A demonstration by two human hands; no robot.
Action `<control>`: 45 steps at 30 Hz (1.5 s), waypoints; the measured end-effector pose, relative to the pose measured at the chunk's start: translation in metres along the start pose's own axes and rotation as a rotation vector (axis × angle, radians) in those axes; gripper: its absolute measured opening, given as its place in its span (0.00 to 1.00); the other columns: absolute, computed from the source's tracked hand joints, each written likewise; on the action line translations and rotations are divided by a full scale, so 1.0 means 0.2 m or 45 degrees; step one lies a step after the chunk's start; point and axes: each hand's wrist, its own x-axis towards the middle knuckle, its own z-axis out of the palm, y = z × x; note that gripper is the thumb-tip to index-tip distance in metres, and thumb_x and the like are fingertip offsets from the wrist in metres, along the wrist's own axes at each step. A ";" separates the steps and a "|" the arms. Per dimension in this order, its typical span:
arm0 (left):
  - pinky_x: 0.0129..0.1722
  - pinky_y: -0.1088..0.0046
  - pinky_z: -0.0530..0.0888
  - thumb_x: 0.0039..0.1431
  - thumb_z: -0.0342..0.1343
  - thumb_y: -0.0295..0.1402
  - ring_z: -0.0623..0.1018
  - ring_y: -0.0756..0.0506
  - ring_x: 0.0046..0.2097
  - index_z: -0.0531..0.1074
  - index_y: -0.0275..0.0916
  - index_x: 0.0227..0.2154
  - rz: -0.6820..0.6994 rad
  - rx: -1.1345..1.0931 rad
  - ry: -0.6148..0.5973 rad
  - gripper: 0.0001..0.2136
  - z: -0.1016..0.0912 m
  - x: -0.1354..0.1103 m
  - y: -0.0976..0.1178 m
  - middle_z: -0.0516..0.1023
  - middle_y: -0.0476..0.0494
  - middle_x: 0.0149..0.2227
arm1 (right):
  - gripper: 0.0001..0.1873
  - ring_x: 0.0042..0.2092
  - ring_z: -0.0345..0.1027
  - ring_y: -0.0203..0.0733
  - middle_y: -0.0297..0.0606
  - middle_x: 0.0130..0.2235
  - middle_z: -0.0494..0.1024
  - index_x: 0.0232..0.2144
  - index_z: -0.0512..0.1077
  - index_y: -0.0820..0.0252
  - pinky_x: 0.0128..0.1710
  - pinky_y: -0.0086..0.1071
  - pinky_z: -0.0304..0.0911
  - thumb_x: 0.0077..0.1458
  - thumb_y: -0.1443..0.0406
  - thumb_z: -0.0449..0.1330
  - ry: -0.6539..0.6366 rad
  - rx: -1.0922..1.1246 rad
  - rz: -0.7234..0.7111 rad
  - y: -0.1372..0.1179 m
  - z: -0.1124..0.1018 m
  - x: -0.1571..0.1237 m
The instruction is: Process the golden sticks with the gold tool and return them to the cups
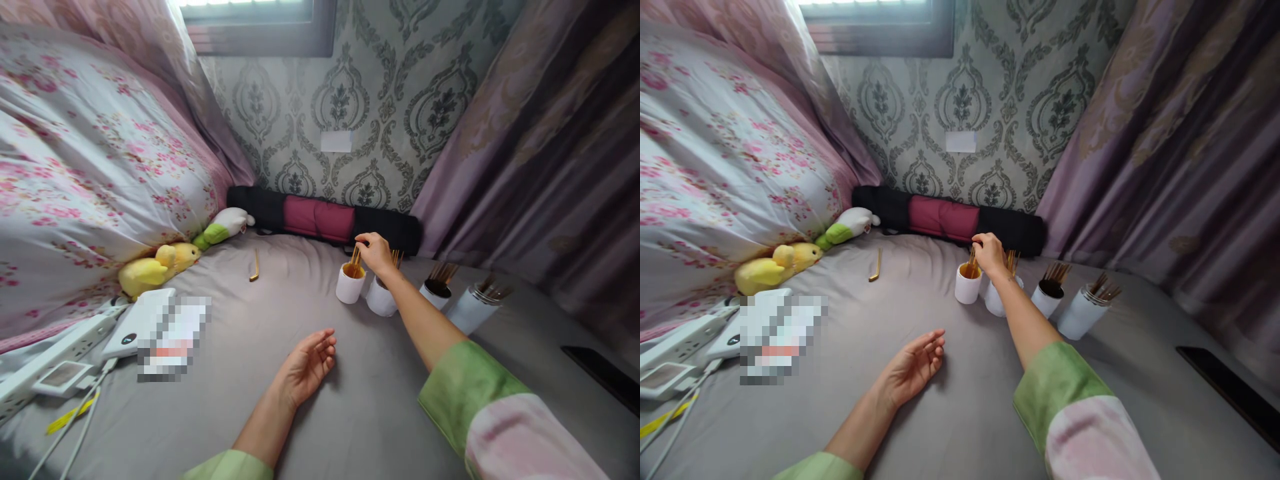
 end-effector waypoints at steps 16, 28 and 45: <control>0.25 0.80 0.69 0.50 0.56 0.27 0.72 0.54 0.27 0.70 0.31 0.37 0.007 -0.012 -0.009 0.10 -0.01 0.00 0.00 0.74 0.44 0.29 | 0.10 0.34 0.67 0.38 0.38 0.34 0.75 0.31 0.75 0.60 0.38 0.32 0.62 0.48 0.67 0.54 0.085 0.057 -0.050 0.00 -0.02 -0.01; 0.25 0.81 0.69 0.50 0.56 0.26 0.72 0.54 0.26 0.69 0.31 0.37 0.000 -0.022 -0.019 0.09 -0.01 0.00 0.00 0.74 0.44 0.28 | 0.15 0.27 0.69 0.35 0.39 0.34 0.76 0.35 0.73 0.59 0.31 0.30 0.64 0.52 0.59 0.50 0.234 0.252 0.143 -0.03 -0.10 -0.08; 0.24 0.80 0.70 0.52 0.53 0.24 0.72 0.53 0.26 0.69 0.30 0.36 0.009 -0.046 -0.015 0.08 0.00 -0.02 0.01 0.74 0.43 0.28 | 0.18 0.22 0.65 0.32 0.38 0.28 0.73 0.36 0.69 0.64 0.16 0.24 0.58 0.51 0.56 0.49 0.389 0.673 0.437 -0.08 -0.19 -0.27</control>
